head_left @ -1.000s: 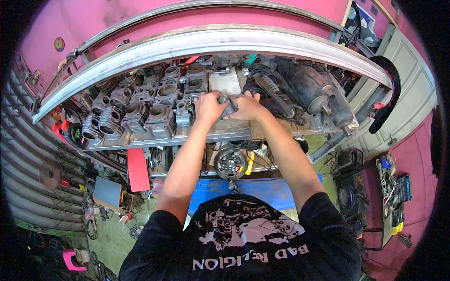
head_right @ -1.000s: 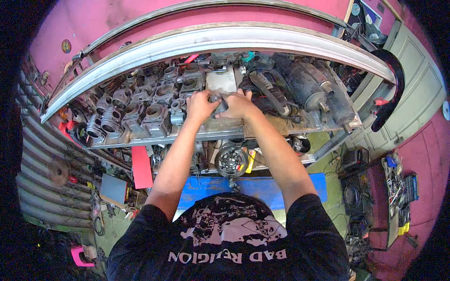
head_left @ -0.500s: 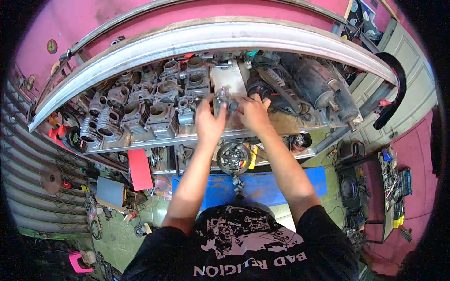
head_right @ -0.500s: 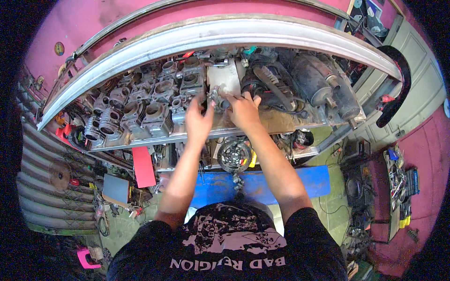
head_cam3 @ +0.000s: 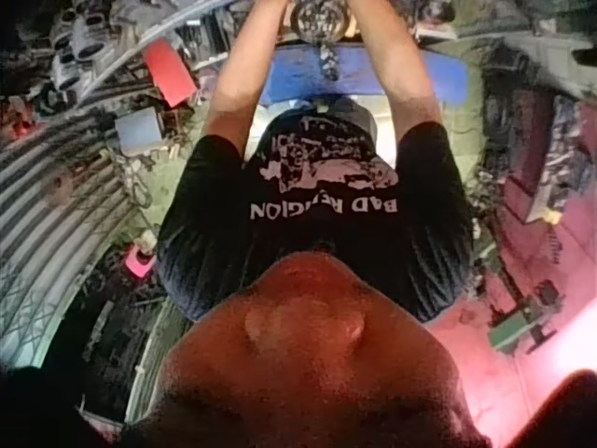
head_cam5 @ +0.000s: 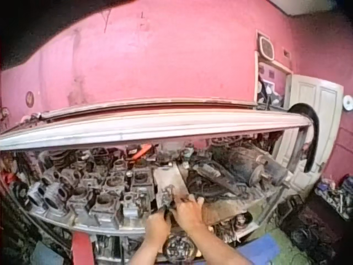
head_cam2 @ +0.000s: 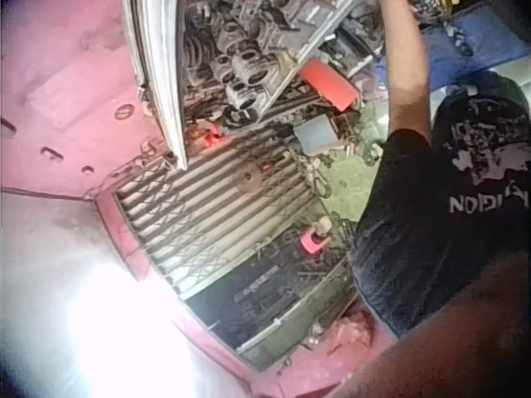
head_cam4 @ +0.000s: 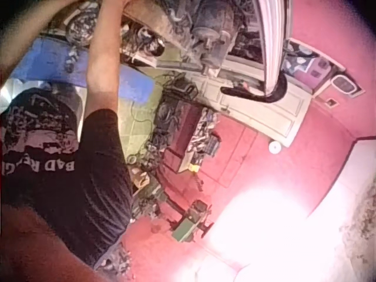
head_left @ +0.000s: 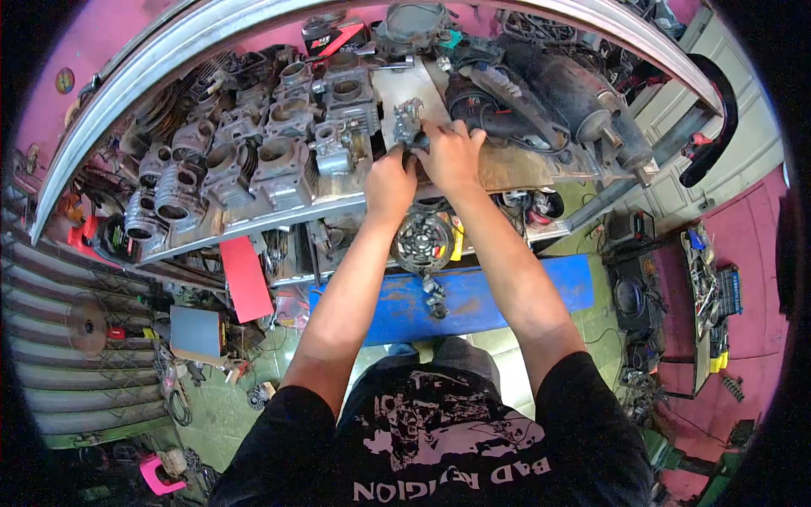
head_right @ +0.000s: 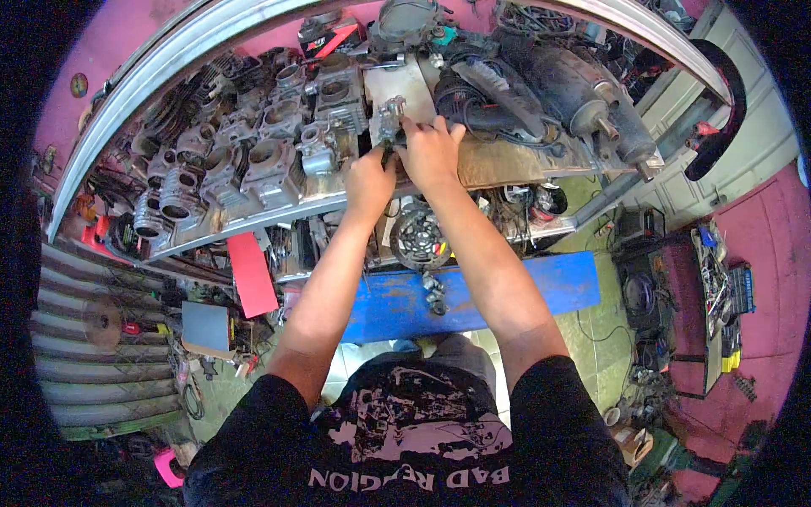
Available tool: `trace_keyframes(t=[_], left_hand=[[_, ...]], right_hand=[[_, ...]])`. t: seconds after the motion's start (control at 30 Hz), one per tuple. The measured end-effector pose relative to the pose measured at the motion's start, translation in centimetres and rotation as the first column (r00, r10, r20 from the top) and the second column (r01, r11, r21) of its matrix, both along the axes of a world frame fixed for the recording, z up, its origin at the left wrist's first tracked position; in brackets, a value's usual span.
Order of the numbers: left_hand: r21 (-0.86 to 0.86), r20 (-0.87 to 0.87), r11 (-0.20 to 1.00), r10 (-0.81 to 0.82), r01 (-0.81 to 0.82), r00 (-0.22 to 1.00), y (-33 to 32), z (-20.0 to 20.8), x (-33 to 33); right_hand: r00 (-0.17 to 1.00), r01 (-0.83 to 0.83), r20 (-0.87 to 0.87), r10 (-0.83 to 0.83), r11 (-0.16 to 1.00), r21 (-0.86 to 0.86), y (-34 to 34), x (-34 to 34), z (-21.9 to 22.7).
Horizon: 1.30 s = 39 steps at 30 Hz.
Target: The person scrubs small metal parts with a wire brush on a workbench, repeatedly rotating them to clean different sides. They then move to a second table and use a pair of pliers to adjust a metal component attached to a green machine.
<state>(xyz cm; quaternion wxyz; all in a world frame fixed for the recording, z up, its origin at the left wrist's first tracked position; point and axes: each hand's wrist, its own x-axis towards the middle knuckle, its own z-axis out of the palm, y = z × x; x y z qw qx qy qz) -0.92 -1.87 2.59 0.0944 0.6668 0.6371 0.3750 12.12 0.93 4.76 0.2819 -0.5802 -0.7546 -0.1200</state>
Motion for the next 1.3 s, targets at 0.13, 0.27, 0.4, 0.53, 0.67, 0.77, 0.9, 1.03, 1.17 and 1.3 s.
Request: trace_keyframes(t=[0.13, 0.27, 0.4, 0.53, 0.67, 0.77, 0.9, 1.03, 1.17, 1.3], left_hand=[[0.196, 0.088, 0.976, -0.112, 0.093, 0.99, -1.6, -2.9, -0.2], [0.037, 0.17, 0.997, -0.068, 0.063, 0.983, -3.0, -1.8, -0.5], [0.04, 0.208, 0.997, -0.074, 0.067, 0.975, -2.8, -0.4, -0.4], [0.043, 0.308, 0.996, -0.091, 0.082, 0.947, -2.5, 0.2, 0.6], [0.061, 0.351, 0.997, -0.069, 0.051, 0.934, -1.4, -1.2, 0.3], [0.006, 0.36, 1.0, -0.03, 0.03, 0.933, -1.2, -1.7, -0.4], [0.165, 0.268, 0.985, 0.009, -0.055, 0.963, -1.4, -1.9, -0.7], [0.209, 0.091, 0.975, 0.059, -0.077, 0.994, -2.1, -1.1, -0.3], [0.081, 0.009, 0.989, 0.125, -0.125, 0.992, -2.6, -0.9, 0.0], [0.043, -0.015, 0.977, 0.207, -0.207, 0.978, -1.2, -1.9, 0.0]], right_hand=[[0.997, 0.07, 0.032, -0.069, 0.996, -0.049, 1.1, 0.3, -1.2], [0.955, 0.023, -0.294, -0.046, 0.996, -0.083, 0.3, 0.1, -1.4], [0.809, 0.036, -0.566, -0.162, 0.973, -0.227, -0.9, -1.0, -2.3], [0.699, 0.054, -0.657, -0.282, 0.937, -0.345, -1.2, -0.8, -2.8], [0.734, -0.037, -0.635, -0.24, 0.92, -0.391, -2.4, 0.5, -2.6], [0.717, -0.016, -0.68, -0.153, 0.972, -0.235, -4.0, 2.4, -2.6], [0.905, -0.032, -0.425, 0.039, 0.999, 0.022, -6.0, 2.8, 0.2], [0.992, -0.124, -0.034, 0.122, 0.99, -0.061, -5.1, 2.5, 1.7], [0.978, -0.106, 0.169, 0.119, 0.991, -0.088, -2.4, 2.2, 0.6], [0.966, -0.089, 0.231, 0.114, 0.989, -0.119, -0.5, 1.6, 0.9]])
